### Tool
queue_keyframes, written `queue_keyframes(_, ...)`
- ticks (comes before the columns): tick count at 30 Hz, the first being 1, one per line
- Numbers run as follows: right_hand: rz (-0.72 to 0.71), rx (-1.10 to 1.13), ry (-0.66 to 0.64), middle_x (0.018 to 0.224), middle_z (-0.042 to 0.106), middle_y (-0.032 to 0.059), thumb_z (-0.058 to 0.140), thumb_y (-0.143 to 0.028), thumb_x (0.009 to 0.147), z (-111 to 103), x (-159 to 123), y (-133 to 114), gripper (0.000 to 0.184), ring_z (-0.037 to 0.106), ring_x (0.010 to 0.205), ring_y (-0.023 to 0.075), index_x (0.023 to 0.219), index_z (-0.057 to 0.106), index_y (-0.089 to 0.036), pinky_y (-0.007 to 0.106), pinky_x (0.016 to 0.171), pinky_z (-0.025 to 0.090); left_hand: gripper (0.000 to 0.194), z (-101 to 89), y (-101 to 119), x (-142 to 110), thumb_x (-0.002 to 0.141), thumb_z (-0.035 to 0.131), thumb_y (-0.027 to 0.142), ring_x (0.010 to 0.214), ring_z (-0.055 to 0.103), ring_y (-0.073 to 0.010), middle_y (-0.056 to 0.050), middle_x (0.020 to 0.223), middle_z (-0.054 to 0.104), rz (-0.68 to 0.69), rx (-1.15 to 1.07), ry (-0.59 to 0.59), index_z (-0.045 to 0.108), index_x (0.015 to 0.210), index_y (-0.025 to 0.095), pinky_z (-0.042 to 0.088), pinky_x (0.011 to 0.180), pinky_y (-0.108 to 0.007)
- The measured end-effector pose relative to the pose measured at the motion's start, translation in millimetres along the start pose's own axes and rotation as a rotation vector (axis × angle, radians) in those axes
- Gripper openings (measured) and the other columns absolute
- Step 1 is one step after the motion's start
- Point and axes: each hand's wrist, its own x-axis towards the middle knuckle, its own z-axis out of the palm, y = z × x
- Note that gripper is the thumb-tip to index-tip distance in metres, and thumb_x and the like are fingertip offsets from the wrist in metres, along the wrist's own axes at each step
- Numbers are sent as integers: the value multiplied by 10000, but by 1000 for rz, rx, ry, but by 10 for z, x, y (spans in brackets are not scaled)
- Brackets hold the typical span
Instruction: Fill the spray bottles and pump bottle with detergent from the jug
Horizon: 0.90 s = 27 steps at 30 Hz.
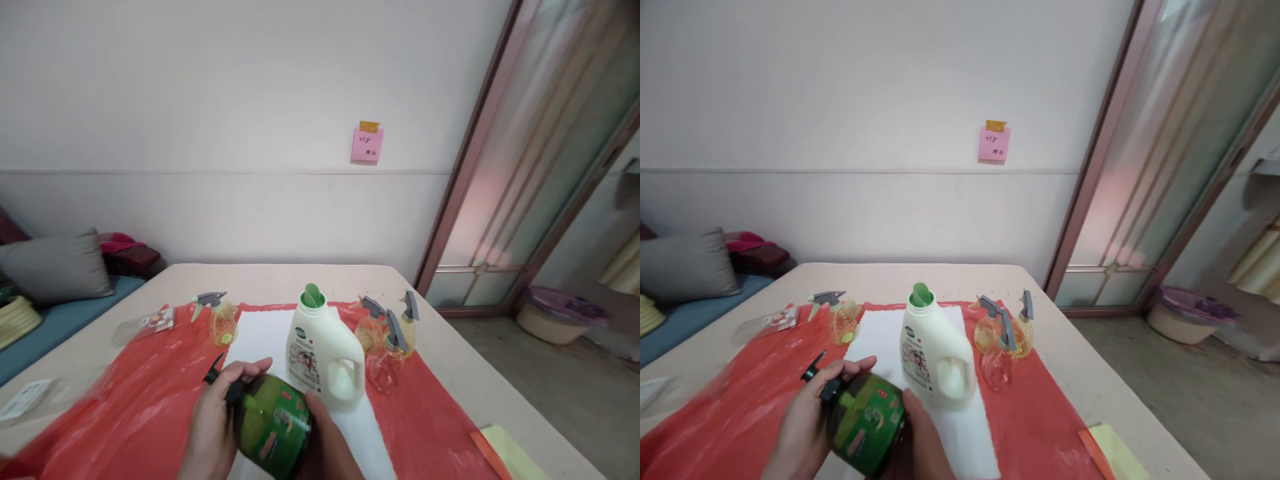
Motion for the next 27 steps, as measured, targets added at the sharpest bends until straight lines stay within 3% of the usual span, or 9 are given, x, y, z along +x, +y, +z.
queue_keyframes(3,150,68,-35,842,744,151,332,-891,763,22,21,25,934,652,592,212,1167,672,-121,297,502,461,182,1,-48,-22,669,754,334,1017,690,-272,-99,981,793,48,98,-99,684,619,174,519,854,-335)
queue_keyframes(6,127,69,25,958,746,172,280,-926,753,12,54,58,975,666,656,207,1195,656,-142,271,503,439,176,-2,-62,-5,674,761,329,1104,660,-280,-108,1005,791,80,115,-97,688,637,172,508,895,-329)
queue_keyframes(9,-22,31,92,1272,659,131,651,-854,608,-25,68,68,946,687,922,257,1334,529,-260,337,633,513,153,-6,-26,40,694,744,301,1085,668,-273,-110,1018,792,37,36,30,678,635,176,521,896,-349)
queue_keyframes(11,-227,-61,69,1424,552,97,925,-578,393,-42,49,62,1132,649,1080,294,1385,439,-333,405,767,535,172,-8,12,63,722,719,290,1061,680,-278,-104,998,795,0,-30,106,652,607,181,541,878,-374)
queue_keyframes(13,-338,-191,42,1439,524,104,976,-397,304,-34,15,48,1191,657,1058,296,1370,451,-320,397,776,541,229,-7,42,68,748,689,296,1023,698,-298,-98,982,797,-38,-60,138,607,566,184,565,838,-409)
queue_keyframes(17,-183,-243,29,1066,686,107,727,-708,671,40,-42,21,794,688,723,221,1277,555,-226,330,560,524,256,6,54,41,775,667,302,974,717,-315,-111,1025,793,-55,-13,116,588,567,175,588,763,-412)
queue_keyframes(19,-166,-248,37,910,696,86,557,-779,780,53,-50,13,737,688,715,223,1239,588,-202,345,587,538,234,13,46,32,776,674,292,987,716,-309,-117,1044,790,-39,4,116,600,588,174,588,767,-397)
queue_keyframes(23,-383,-675,252,1129,711,141,559,-734,812,-86,-4,33,696,659,1061,338,1287,594,-226,520,885,533,230,-3,8,42,754,697,306,1071,690,-313,-98,1029,795,6,11,154,587,588,192,570,843,-408)
queue_keyframes(27,-764,-1303,306,1431,557,207,784,-580,621,-306,181,160,910,457,1327,499,1416,514,-231,703,1106,296,205,-56,-103,13,715,738,399,1159,647,-300,-60,1045,791,187,260,107,653,648,224,533,925,-338)
